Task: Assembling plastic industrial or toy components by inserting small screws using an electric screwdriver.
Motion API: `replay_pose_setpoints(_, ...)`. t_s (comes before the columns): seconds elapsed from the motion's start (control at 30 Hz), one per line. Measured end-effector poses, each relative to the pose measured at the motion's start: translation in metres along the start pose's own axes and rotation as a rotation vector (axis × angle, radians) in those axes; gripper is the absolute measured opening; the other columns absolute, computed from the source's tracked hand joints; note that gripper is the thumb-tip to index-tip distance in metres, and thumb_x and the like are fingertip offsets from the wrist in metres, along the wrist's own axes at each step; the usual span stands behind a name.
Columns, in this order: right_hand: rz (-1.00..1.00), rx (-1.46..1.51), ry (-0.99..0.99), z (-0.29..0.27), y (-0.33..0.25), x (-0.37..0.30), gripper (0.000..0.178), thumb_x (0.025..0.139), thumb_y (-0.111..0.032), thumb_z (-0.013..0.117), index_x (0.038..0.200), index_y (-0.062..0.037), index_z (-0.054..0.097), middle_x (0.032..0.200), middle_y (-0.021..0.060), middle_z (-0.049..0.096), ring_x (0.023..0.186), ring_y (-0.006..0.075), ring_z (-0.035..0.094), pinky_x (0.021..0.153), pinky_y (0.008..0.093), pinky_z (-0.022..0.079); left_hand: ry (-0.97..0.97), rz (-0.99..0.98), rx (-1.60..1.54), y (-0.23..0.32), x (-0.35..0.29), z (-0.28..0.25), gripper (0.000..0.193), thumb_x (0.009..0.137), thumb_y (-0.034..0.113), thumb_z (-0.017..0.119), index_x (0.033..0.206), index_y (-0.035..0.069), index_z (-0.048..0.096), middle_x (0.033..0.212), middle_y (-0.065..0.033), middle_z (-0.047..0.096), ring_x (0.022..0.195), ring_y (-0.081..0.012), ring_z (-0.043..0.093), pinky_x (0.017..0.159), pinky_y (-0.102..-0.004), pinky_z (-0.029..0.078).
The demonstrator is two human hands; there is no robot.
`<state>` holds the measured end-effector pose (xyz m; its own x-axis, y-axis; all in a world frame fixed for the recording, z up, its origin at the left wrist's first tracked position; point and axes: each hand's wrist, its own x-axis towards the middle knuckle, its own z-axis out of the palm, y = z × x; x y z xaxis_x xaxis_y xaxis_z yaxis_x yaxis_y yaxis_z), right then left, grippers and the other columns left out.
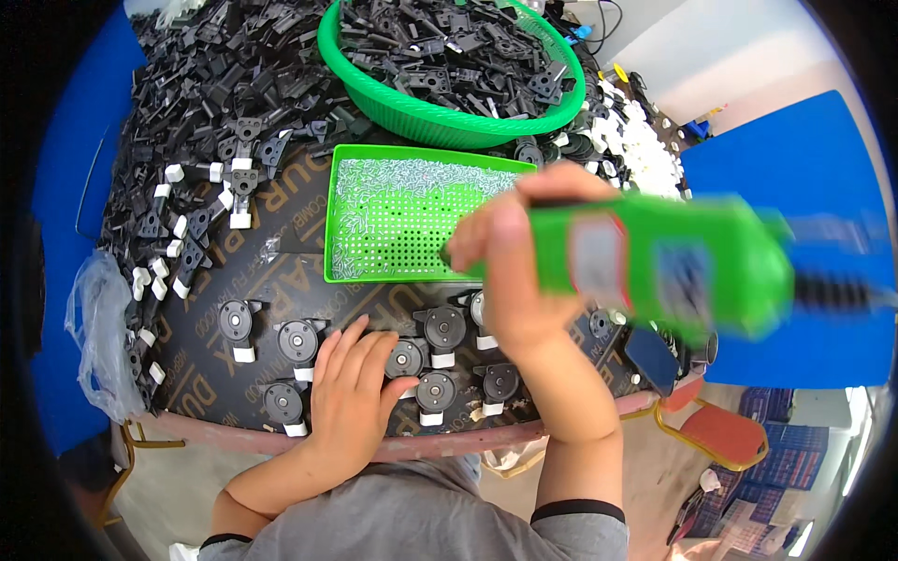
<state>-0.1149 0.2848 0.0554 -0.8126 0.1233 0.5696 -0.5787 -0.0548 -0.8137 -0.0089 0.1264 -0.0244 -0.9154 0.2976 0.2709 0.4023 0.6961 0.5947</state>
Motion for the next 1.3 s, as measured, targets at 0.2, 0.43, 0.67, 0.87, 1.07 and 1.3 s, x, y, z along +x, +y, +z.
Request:
replay_pose_setpoints(0.2,0.012,-0.022,-0.020,0.000,0.044,0.012,0.021,0.095,-0.006,0.053,0.113,-0.0041,0.041,0.062,0.0075,0.050,0.047,0.0173,0.049,0.050,0.0339,0.046,-0.013,-0.002,-0.010,-0.001,0.000,0.000,0.050,0.084,0.030,0.070,0.122,0.000,0.056,0.118,-0.0127,0.059,0.121,-0.0320,0.052,0.107,-0.0461,0.036)
replay_pose_setpoints(0.43,0.009,-0.044,-0.017,0.003,0.045,0.016,0.019,0.096,-0.006,0.050,0.112,-0.0028,0.041,0.060,0.0074,0.049,0.047,0.0166,0.048,0.050,0.0333,0.046,-0.040,-0.013,-0.012,-0.002,0.002,-0.002,0.051,0.084,0.030,0.070,0.123,-0.001,0.056,0.118,-0.0133,0.059,0.120,-0.0318,0.052,0.107,-0.0466,0.036)
replay_pose_setpoints(0.67,-0.064,0.031,-0.035,-0.005,0.012,0.007,0.020,0.095,-0.011,0.052,0.113,-0.0090,0.043,0.065,0.0073,0.051,0.051,0.0178,0.050,0.049,0.0350,0.046,-0.037,-0.033,-0.068,-0.002,0.004,-0.002,0.052,0.083,0.029,0.071,0.122,-0.002,0.056,0.117,-0.0141,0.059,0.120,-0.0329,0.052,0.107,-0.0480,0.035)
replay_pose_setpoints(0.87,-0.002,0.058,-0.236,0.010,-0.052,-0.039,0.025,0.096,-0.022,0.059,0.110,-0.0110,0.042,0.060,0.0069,0.055,0.044,0.0202,0.054,0.046,0.0352,0.049,-0.029,-0.052,-0.108,-0.006,0.003,-0.005,0.051,0.081,0.026,0.074,0.121,-0.001,0.056,0.116,-0.0141,0.059,0.120,-0.0331,0.052,0.108,-0.0486,0.034)
replay_pose_setpoints(1.07,0.091,-0.012,-0.388,0.006,-0.055,-0.062,0.031,0.095,-0.023,0.063,0.108,-0.0143,0.036,0.062,0.0075,0.055,0.048,0.0208,0.055,0.050,0.0383,0.051,-0.035,-0.046,-0.127,-0.004,0.005,-0.007,0.050,0.080,0.024,0.074,0.120,-0.001,0.057,0.116,-0.0138,0.060,0.120,-0.0316,0.052,0.108,-0.0482,0.035)
replay_pose_setpoints(1.3,0.077,0.020,-0.443,0.005,-0.033,-0.060,0.033,0.095,-0.023,0.062,0.109,-0.0132,0.034,0.063,0.0073,0.055,0.051,0.0217,0.057,0.052,0.0388,0.052,-0.023,-0.054,-0.128,-0.004,0.003,-0.004,0.051,0.079,0.025,0.075,0.119,0.000,0.057,0.115,-0.0138,0.060,0.119,-0.0316,0.053,0.109,-0.0486,0.035)
